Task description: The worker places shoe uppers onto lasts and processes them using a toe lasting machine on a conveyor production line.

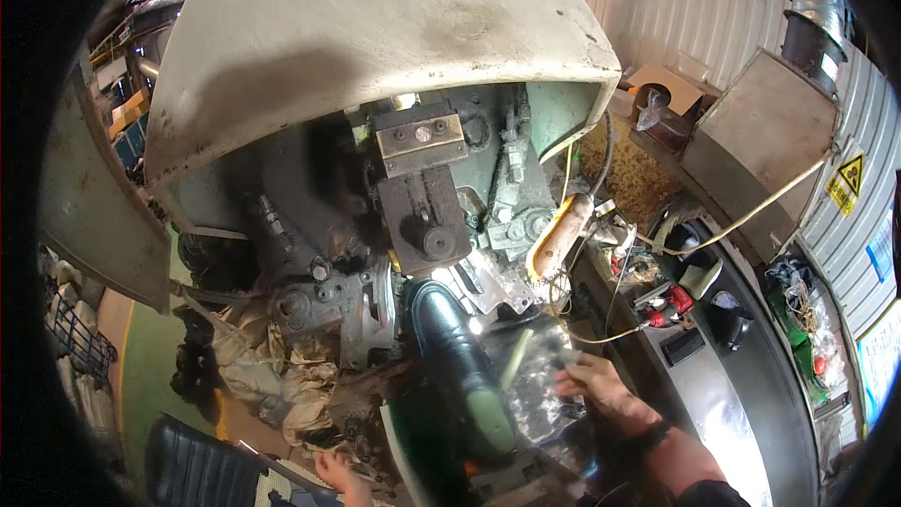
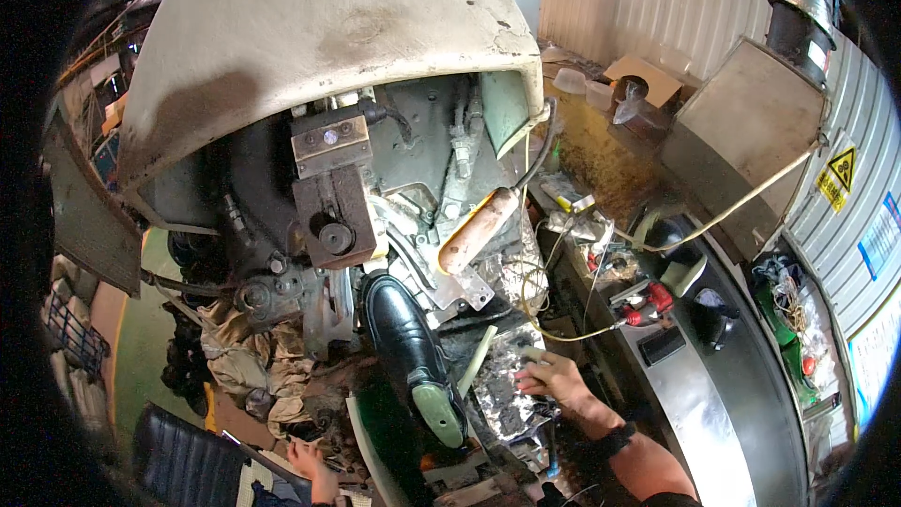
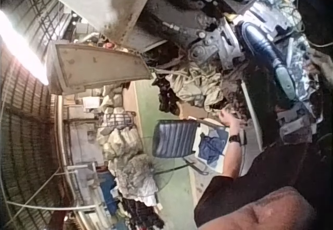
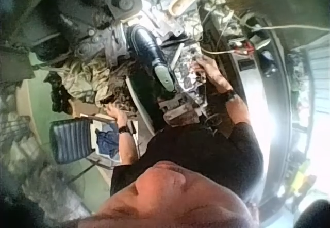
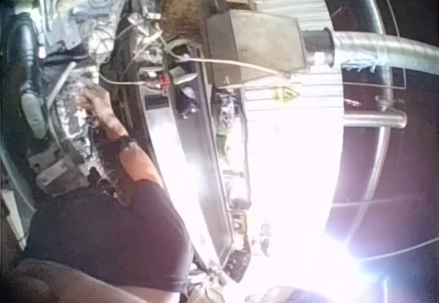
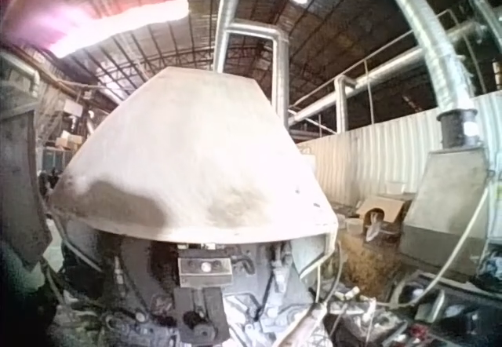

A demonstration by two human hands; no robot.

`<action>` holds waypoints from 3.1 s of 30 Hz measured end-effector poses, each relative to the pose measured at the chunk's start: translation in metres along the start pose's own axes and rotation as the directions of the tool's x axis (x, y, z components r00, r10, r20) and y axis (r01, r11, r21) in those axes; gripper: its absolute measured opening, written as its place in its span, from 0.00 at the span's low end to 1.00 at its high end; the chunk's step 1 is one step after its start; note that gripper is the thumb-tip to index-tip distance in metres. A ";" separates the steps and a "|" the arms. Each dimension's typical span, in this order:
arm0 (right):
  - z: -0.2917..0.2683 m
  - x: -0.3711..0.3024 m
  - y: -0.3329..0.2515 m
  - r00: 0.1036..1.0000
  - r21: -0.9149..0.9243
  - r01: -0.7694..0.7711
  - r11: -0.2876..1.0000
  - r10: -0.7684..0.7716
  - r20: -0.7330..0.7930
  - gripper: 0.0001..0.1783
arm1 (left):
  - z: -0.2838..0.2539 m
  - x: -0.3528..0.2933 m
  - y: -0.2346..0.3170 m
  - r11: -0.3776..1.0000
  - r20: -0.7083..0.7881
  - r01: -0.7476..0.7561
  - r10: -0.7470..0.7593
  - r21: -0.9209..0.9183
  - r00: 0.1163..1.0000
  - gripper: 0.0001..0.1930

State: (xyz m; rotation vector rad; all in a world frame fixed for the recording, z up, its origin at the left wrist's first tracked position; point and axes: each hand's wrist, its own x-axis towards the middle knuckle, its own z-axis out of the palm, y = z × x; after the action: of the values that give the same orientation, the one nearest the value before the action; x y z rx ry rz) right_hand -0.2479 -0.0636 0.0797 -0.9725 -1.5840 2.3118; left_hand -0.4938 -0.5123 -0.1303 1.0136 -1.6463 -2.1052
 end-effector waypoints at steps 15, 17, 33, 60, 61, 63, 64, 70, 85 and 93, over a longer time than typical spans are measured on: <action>-0.004 -0.022 0.022 0.994 -0.049 0.005 0.999 -0.010 -0.106 0.27 | -0.102 -0.015 -0.046 0.788 0.234 0.002 -0.186 0.616 0.954 0.06; -0.007 -0.026 0.025 0.985 -0.047 0.054 0.997 -0.061 -0.160 0.28 | -0.086 -0.019 -0.042 0.860 0.262 -0.284 0.184 0.423 0.947 0.10; 0.045 -0.013 0.011 0.914 -0.676 0.349 0.648 -0.394 0.095 0.23 | 0.092 -0.312 0.159 0.711 0.926 -0.703 0.282 -0.027 0.250 0.53; 0.037 -0.011 0.023 0.861 -0.607 0.422 0.674 -0.508 0.035 0.18 | 0.094 -0.307 0.170 0.977 0.926 0.166 0.066 -0.136 0.373 0.34; 0.038 -0.011 0.022 0.864 -0.607 0.420 0.675 -0.502 0.039 0.18 | 0.093 -0.310 0.169 0.977 0.923 0.166 0.063 -0.135 0.379 0.34; 0.038 -0.011 0.020 0.880 -0.611 0.399 0.684 -0.473 0.044 0.18 | 0.094 -0.320 0.169 0.977 0.916 0.154 0.074 -0.145 0.394 0.33; 0.038 -0.011 0.022 0.881 -0.612 0.397 0.684 -0.471 0.046 0.18 | 0.094 -0.321 0.170 0.977 0.915 0.154 0.072 -0.144 0.397 0.33; 0.036 -0.009 0.025 0.833 -0.588 0.461 0.665 -0.552 0.030 0.16 | 0.094 -0.332 0.170 0.978 0.940 0.110 0.134 -0.176 0.315 0.33; 0.037 -0.011 0.019 0.864 -0.619 0.407 0.672 -0.503 0.023 0.17 | 0.082 -0.351 0.162 0.662 0.944 -0.749 0.241 0.012 0.227 0.59; 0.040 -0.006 0.028 0.863 -0.626 0.399 0.670 -0.504 0.010 0.18 | 0.076 -0.353 0.158 0.507 0.918 -0.862 0.338 0.010 0.209 0.61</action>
State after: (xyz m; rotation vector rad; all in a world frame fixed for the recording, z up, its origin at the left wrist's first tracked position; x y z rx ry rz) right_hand -0.2616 -0.1089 0.0660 -0.7145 -2.2449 1.3532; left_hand -0.3240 -0.2919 0.1487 -0.8825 -2.5422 -1.4766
